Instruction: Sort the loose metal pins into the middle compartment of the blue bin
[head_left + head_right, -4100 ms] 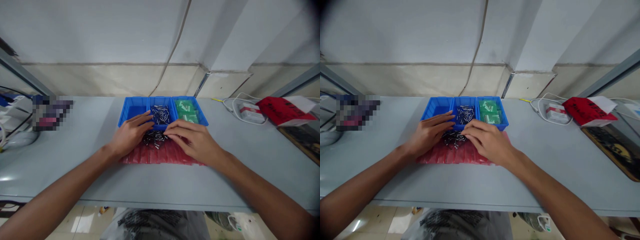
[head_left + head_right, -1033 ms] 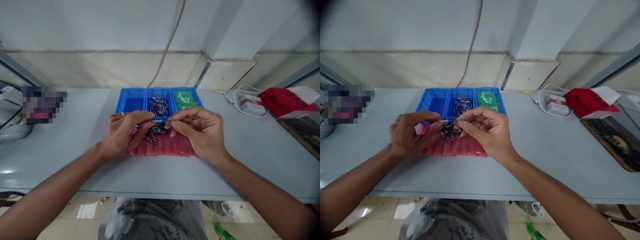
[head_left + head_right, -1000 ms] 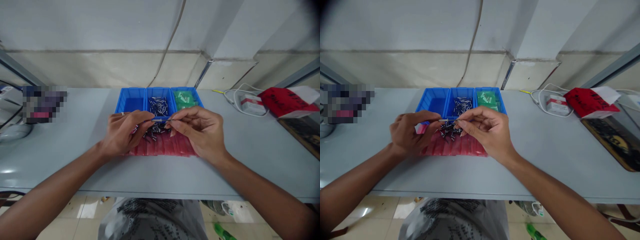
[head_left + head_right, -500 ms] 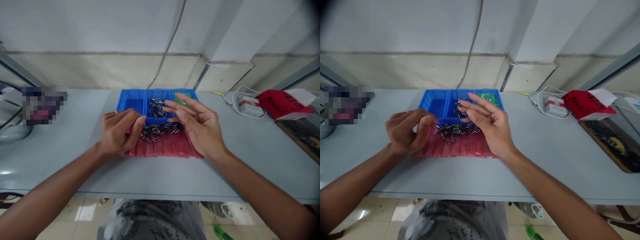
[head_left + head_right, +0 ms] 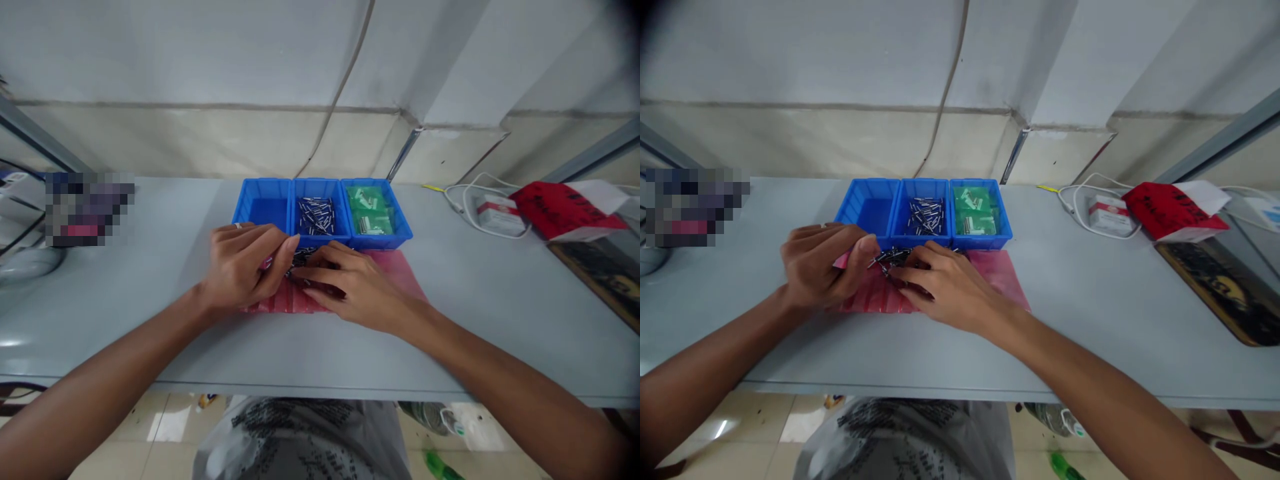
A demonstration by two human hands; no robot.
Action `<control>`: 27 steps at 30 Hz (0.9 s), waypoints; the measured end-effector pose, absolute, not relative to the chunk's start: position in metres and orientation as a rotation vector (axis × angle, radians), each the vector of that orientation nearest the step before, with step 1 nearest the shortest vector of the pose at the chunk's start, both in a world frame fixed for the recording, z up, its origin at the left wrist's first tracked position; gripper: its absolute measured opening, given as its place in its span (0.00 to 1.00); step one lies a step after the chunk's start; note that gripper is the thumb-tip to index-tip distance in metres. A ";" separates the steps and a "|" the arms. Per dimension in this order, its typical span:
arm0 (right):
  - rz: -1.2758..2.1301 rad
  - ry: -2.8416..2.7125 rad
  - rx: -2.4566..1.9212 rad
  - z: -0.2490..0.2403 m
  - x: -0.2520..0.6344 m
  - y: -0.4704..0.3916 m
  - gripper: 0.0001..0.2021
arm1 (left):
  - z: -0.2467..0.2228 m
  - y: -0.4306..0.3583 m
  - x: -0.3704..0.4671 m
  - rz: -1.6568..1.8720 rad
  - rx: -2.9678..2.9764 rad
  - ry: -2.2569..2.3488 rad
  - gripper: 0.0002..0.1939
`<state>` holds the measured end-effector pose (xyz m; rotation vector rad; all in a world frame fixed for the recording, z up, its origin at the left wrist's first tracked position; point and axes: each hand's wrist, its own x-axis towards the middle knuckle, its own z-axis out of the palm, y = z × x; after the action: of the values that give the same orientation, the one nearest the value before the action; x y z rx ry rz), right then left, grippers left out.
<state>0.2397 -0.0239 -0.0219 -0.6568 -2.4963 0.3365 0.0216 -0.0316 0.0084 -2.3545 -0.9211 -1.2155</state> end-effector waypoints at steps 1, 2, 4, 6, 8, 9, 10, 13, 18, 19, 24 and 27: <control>0.340 -2.491 -0.658 -0.022 0.239 -0.024 0.12 | 0.008 -0.031 0.022 -1.212 -2.356 -0.914 0.15; 0.344 -2.487 -0.661 -0.021 0.238 -0.025 0.11 | 0.008 -0.031 0.022 -1.213 -2.360 -0.912 0.15; 0.347 -2.481 -0.676 -0.021 0.237 -0.027 0.11 | 0.008 -0.031 0.022 -1.233 -2.366 -0.916 0.15; 0.345 -2.469 -0.692 -0.023 0.236 -0.028 0.11 | 0.007 -0.031 0.021 -1.252 -2.374 -0.927 0.14; 0.338 -2.427 -0.699 -0.024 0.235 -0.030 0.10 | 0.007 -0.031 0.021 -1.267 -2.378 -0.921 0.14; 0.339 -2.395 -0.701 -0.025 0.235 -0.030 0.10 | 0.008 -0.031 0.021 -1.271 -2.378 -0.916 0.14; 0.345 -2.357 -0.707 -0.025 0.235 -0.030 0.09 | 0.008 -0.032 0.021 -1.271 -2.379 -0.915 0.13; 0.391 -2.248 -0.739 -0.020 0.235 -0.030 0.09 | 0.007 -0.032 0.020 -1.270 -2.365 -0.927 0.14; 0.440 -2.201 -0.800 -0.004 0.240 -0.027 0.11 | 0.006 -0.031 0.018 -1.285 -2.358 -0.932 0.12; 0.453 -2.184 -0.807 -0.002 0.241 -0.026 0.12 | 0.006 -0.031 0.018 -1.284 -2.357 -0.931 0.12; 0.703 -1.967 -0.829 0.001 0.245 -0.026 0.14 | 0.006 -0.031 0.019 -1.262 -2.367 -0.922 0.13; 0.913 -1.823 -0.853 0.001 0.244 -0.029 0.14 | 0.007 -0.032 0.022 -1.202 -2.506 -0.865 0.05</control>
<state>0.2436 -0.0292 0.0012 -0.8528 -1.8227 0.9127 0.0218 -0.0322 0.0075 -2.5063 -0.8653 -1.2019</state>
